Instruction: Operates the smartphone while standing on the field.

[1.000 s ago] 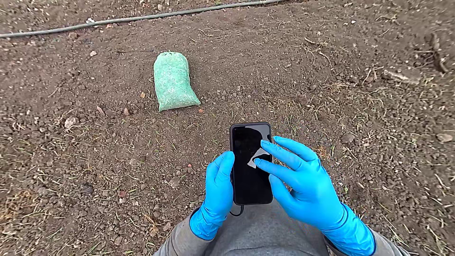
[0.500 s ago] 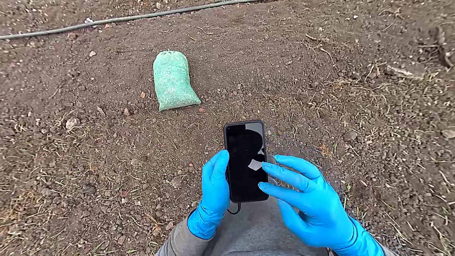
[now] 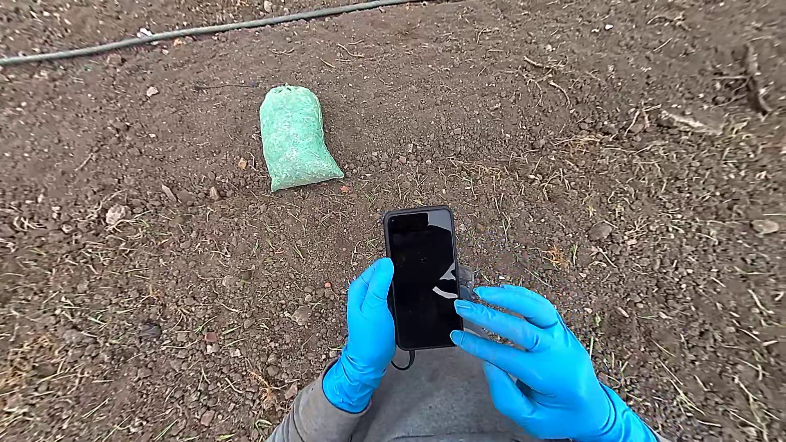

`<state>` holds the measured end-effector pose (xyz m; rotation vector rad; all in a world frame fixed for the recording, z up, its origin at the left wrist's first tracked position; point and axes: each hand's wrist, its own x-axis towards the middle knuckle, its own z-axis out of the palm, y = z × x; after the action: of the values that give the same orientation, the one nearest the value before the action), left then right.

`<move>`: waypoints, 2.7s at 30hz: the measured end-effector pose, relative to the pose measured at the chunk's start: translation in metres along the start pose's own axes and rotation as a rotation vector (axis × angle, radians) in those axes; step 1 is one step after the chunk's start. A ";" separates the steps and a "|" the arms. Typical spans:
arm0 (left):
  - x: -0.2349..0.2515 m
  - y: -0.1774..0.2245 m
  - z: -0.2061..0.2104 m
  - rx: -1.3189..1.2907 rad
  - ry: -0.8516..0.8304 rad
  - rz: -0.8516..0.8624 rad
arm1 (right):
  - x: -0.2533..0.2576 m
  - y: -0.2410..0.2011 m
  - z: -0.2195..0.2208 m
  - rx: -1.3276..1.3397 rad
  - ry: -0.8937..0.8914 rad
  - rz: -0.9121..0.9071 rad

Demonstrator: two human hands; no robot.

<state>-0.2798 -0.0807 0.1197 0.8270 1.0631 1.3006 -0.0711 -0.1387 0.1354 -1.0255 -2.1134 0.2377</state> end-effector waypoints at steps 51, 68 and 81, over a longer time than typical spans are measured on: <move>0.078 -0.029 0.042 0.037 -0.070 0.046 | 0.066 0.058 0.047 1.435 0.437 1.158; 0.247 -0.003 0.174 0.130 0.340 0.064 | 0.176 0.308 -0.032 0.210 0.055 0.122; 0.313 -0.007 0.210 0.058 0.304 0.049 | 0.213 0.363 -0.070 0.101 0.139 -0.025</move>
<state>-0.0937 0.2467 0.1367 0.7153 1.3317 1.4751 0.1119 0.2469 0.1349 -0.9291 -1.9674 0.2504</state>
